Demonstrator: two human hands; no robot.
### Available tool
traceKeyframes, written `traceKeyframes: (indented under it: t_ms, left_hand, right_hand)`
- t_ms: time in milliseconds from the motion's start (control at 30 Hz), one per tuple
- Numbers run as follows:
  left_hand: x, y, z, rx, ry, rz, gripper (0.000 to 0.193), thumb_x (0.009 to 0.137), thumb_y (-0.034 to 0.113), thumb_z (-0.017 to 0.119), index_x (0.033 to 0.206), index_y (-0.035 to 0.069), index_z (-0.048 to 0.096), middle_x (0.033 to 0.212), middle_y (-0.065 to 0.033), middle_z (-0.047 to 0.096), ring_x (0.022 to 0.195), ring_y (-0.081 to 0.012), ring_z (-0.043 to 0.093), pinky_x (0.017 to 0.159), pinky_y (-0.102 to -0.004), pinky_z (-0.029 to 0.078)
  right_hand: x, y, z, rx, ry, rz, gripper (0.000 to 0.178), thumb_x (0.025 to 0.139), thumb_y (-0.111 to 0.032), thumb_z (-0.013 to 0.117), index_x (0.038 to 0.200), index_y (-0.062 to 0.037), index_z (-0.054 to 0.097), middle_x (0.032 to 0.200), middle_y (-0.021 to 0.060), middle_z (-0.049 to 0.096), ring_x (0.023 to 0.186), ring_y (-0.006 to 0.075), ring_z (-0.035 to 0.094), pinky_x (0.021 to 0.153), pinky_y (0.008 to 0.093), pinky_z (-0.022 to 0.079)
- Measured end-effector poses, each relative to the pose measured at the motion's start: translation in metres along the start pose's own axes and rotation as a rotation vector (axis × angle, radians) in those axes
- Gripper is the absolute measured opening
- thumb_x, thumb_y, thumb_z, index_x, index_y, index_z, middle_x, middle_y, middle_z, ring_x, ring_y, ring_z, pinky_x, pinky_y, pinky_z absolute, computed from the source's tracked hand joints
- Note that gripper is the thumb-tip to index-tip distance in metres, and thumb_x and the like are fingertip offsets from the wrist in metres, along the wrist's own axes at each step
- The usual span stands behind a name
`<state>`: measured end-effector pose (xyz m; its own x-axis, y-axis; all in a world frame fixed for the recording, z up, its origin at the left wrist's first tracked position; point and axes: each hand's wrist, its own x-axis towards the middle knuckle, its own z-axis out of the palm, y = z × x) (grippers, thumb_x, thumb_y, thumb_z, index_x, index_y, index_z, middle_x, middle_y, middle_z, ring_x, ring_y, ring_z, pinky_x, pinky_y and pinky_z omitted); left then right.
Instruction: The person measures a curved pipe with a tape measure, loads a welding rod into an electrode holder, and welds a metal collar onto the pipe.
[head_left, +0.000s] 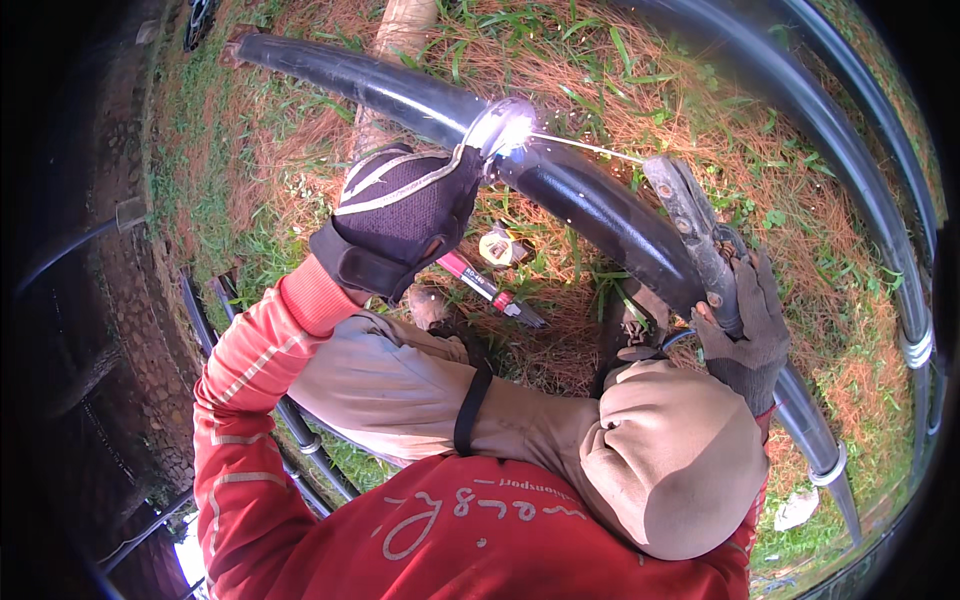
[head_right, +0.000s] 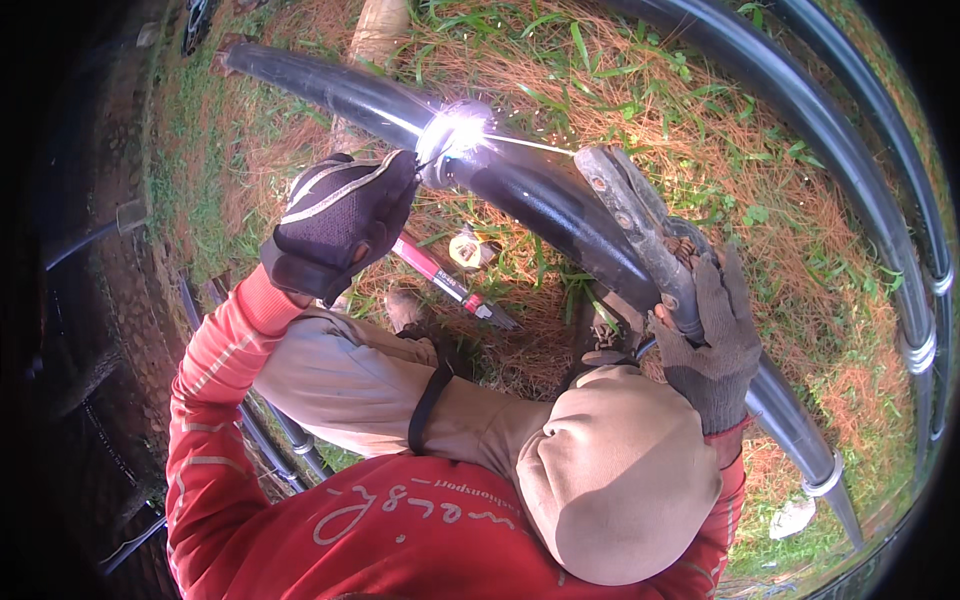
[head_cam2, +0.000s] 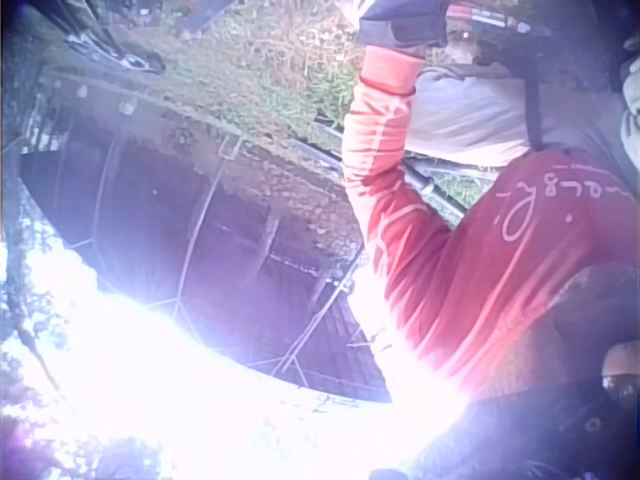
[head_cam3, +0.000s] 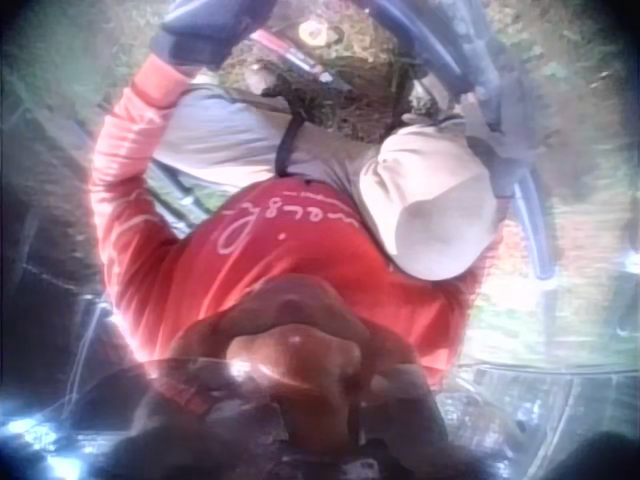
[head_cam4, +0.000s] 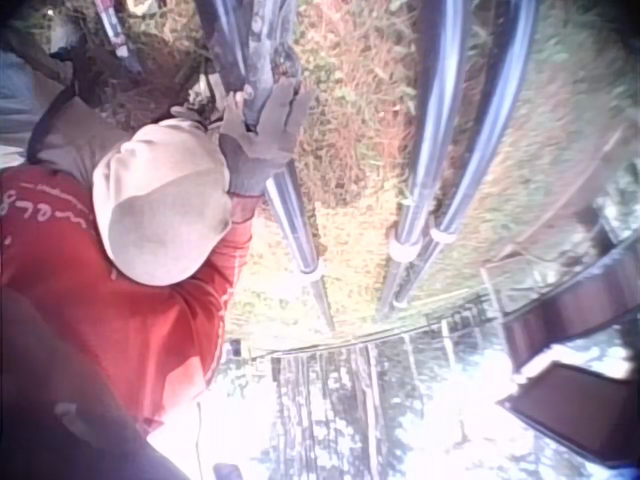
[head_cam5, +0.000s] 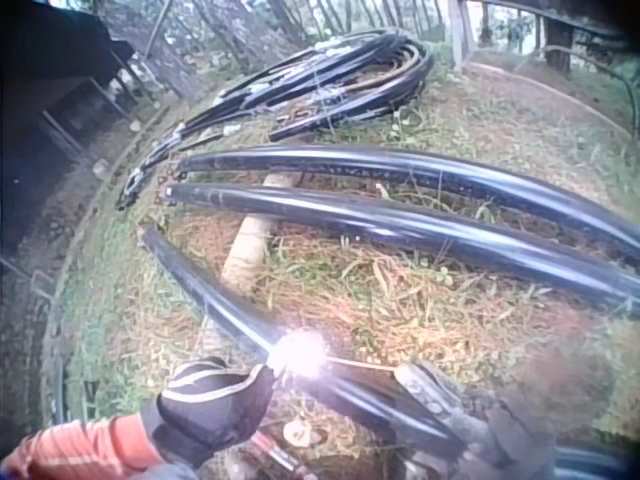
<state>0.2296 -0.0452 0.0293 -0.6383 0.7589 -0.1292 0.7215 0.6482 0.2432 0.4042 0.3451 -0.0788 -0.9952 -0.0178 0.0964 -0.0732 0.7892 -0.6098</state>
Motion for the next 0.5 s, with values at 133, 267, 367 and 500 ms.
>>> traceKeyframes:
  t_ms: [133, 267, 367, 500]
  left_hand:
    - [0.006, 0.009, -0.002, 0.078, -0.016, -0.054, 0.041, 0.102, 0.028, 0.066, 0.134, 0.002, 0.066, 0.076, -0.0133, 0.069, 0.065, -0.0378, 0.067, 0.063, -0.0478, 0.05]
    - [0.014, 0.021, -0.004, 0.183, -0.004, -0.095, 0.033, 0.091, 0.011, 0.078, 0.122, 0.007, 0.069, 0.073, -0.0114, 0.069, 0.067, -0.0356, 0.068, 0.064, -0.047, 0.052]
    - [0.015, 0.018, -0.004, 0.183, -0.029, -0.078, 0.033, 0.092, 0.013, 0.077, 0.124, 0.007, 0.069, 0.072, -0.0114, 0.068, 0.066, -0.0361, 0.068, 0.064, -0.047, 0.052]
    - [0.01, 0.011, 0.001, 0.163, -0.017, -0.085, 0.033, 0.091, 0.012, 0.078, 0.123, 0.007, 0.069, 0.073, -0.0109, 0.069, 0.066, -0.0356, 0.069, 0.064, -0.0479, 0.052]
  right_hand:
    - [-0.001, -0.001, 0.002, 0.035, -0.005, 0.024, 0.069, 0.081, -0.012, 0.09, 0.144, -0.0011, 0.065, 0.152, 0.0314, 0.058, 0.13, 0.0455, 0.069, 0.097, 0.0444, 0.064]
    - [-0.008, 0.002, 0.003, 0.05, 0.096, 0.081, 0.07, 0.081, -0.011, 0.09, 0.144, -0.0004, 0.064, 0.154, 0.0325, 0.057, 0.134, 0.0451, 0.066, 0.099, 0.0464, 0.062]
    - [-0.006, 0.006, 0.004, 0.037, 0.095, -0.005, 0.071, 0.08, -0.012, 0.091, 0.145, -0.0007, 0.064, 0.153, 0.0319, 0.058, 0.135, 0.0464, 0.065, 0.1, 0.0457, 0.062]
    - [-0.009, 0.009, 0.002, -0.027, 0.031, -0.036, 0.072, 0.079, -0.012, 0.091, 0.145, -0.0008, 0.064, 0.151, 0.0308, 0.06, 0.136, 0.0471, 0.064, 0.101, 0.0456, 0.061]
